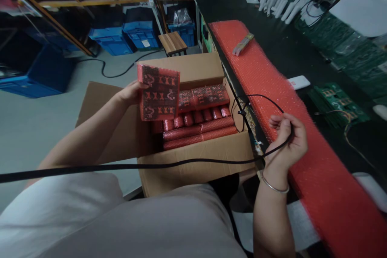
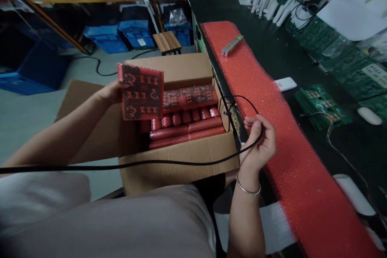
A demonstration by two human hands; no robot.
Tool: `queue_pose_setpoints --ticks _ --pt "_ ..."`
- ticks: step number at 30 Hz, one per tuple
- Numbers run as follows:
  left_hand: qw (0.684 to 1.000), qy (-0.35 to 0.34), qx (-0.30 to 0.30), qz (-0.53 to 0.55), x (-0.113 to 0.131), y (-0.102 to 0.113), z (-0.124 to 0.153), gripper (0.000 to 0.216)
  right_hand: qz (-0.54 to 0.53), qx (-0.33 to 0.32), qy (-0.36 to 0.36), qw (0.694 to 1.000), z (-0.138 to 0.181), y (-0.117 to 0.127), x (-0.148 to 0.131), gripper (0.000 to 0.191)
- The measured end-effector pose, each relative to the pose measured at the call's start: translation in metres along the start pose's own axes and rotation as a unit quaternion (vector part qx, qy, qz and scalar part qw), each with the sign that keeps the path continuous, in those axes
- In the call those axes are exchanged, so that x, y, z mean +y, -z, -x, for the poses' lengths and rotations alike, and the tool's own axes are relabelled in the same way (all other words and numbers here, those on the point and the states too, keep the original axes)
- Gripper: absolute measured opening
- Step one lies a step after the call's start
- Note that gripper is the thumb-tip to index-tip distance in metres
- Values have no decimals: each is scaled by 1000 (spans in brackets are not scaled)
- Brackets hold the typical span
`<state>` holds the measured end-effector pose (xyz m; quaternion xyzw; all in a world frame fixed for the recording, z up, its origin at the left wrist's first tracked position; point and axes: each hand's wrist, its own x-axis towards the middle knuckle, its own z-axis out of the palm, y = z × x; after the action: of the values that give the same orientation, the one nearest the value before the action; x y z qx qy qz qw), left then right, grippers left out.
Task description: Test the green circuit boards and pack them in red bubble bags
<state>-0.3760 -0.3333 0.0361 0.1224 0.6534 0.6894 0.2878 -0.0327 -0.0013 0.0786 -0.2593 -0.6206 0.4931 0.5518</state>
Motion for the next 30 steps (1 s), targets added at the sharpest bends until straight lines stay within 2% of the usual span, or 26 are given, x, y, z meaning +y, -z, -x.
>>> queue_pose_setpoints --ticks 7,17,30 --pt "999 14 34 -15 -4 -5 -8 59 21 0 4 1000 0 4 1 28" --pt "999 31 34 -22 -2 -11 -9 55 24 0 4 1000 0 6 1 27" --pt "998 29 60 -18 -3 -32 -8 46 29 4 5 1000 0 11 2 26"
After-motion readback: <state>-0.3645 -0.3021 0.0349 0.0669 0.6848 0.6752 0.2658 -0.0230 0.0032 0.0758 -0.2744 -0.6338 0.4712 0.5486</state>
